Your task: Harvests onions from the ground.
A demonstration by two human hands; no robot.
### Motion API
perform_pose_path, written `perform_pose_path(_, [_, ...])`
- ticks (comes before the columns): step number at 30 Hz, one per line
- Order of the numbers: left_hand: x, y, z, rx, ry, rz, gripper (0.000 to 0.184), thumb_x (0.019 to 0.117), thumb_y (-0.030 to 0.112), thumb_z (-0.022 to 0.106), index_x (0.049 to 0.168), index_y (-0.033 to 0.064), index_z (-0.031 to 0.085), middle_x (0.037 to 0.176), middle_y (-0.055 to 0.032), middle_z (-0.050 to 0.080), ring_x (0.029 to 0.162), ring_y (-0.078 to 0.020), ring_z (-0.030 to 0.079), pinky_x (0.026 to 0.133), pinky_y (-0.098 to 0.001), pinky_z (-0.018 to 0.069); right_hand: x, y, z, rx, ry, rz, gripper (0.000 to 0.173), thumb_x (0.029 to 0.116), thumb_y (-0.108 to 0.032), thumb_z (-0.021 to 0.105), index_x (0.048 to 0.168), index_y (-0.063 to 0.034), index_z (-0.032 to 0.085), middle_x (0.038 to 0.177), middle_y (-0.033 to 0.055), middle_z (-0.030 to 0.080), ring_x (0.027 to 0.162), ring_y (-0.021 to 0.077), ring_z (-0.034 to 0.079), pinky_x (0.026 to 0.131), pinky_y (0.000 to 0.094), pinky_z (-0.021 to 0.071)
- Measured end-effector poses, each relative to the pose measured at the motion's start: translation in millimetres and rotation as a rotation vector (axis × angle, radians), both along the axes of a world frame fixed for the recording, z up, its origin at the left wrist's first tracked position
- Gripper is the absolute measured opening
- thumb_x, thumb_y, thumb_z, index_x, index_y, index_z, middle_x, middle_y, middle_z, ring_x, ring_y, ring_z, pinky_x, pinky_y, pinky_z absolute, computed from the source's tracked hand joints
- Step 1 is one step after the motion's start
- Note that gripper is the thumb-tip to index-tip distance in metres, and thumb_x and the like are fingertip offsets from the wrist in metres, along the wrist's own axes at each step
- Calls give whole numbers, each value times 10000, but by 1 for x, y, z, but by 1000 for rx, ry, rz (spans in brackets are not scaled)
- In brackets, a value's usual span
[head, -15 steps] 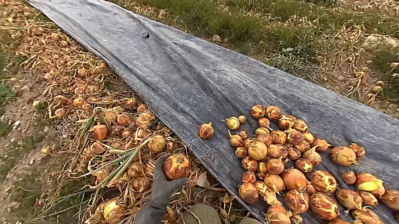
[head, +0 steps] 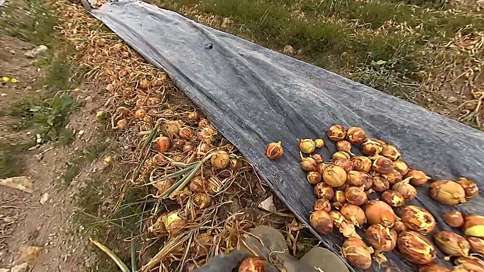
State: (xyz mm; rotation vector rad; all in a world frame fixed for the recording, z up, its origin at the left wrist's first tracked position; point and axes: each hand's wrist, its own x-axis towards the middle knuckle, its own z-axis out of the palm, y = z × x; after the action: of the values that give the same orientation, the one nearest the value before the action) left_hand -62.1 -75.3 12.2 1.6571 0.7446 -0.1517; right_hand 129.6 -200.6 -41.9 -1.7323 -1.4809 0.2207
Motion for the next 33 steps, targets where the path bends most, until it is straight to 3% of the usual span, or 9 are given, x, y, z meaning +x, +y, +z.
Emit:
perform_pose_path(4, [-1,-20,3,-317,-16,292,317,907,118,752,1202,56,655,855,-61,715,546,-98,593,494,-248,502,13,-5,8,-1,337,-200,486,1065,-444,452,1181,-36,688,860,35,711,726,99,684,683,347,605])
perform_pose_path(6, [6,-19,19,-224,9,322,215,1026,220,636,1147,44,662,699,-36,692,431,-71,517,415,-217,428,19,-14,8,-239,369,-314,573,1064,-511,398,1151,-28,693,817,102,687,707,209,680,686,439,592])
perform_pose_path(9, [19,-13,33,178,54,187,305,1059,377,550,1073,119,713,743,13,686,569,-93,605,559,-279,525,22,-29,-8,-724,297,-130,714,1005,-675,360,1290,-93,659,1087,184,721,1064,350,692,946,579,523])
perform_pose_path(13, [44,-15,46,629,290,-157,439,1076,417,454,1355,155,670,1233,-91,728,1141,-270,698,1003,-523,539,0,-22,-6,-657,497,-82,690,978,-667,482,1344,-106,646,1158,142,721,1095,254,689,984,493,532])
perform_pose_path(18, [72,-23,34,600,398,-481,463,1093,378,398,1329,73,655,1284,-201,689,1189,-420,657,990,-641,492,-2,-8,56,-711,1129,-222,443,1079,-511,399,1101,-86,522,702,-2,499,493,107,476,475,292,469])
perform_pose_path(25, [54,94,-1,596,883,84,454,1066,389,419,1303,111,688,1295,-203,687,1238,-402,638,1022,-641,478,86,48,25,-114,447,-224,549,1045,-564,406,1056,-110,713,748,9,639,618,121,625,581,351,571])
perform_pose_path(28, [31,96,-43,475,840,-50,464,999,380,591,1396,142,624,1334,-185,663,1234,-398,635,1009,-650,495,121,98,9,-471,268,-339,775,855,-721,619,1365,-137,632,1193,98,715,1118,221,680,999,462,531])
perform_pose_path(31, [28,91,-78,410,677,-18,507,957,361,659,1426,177,612,1352,-135,667,1243,-342,641,1045,-602,502,126,151,-54,-876,-75,-211,926,814,-793,595,1426,-99,552,1394,198,586,1252,384,592,1013,602,476])
perform_pose_path(33, [35,98,-89,406,593,0,479,985,350,615,1428,168,604,1361,-124,662,1256,-315,636,1071,-566,496,122,172,-79,-946,-177,-136,860,849,-602,670,1503,-80,471,1481,251,494,1312,455,523,1046,651,435])
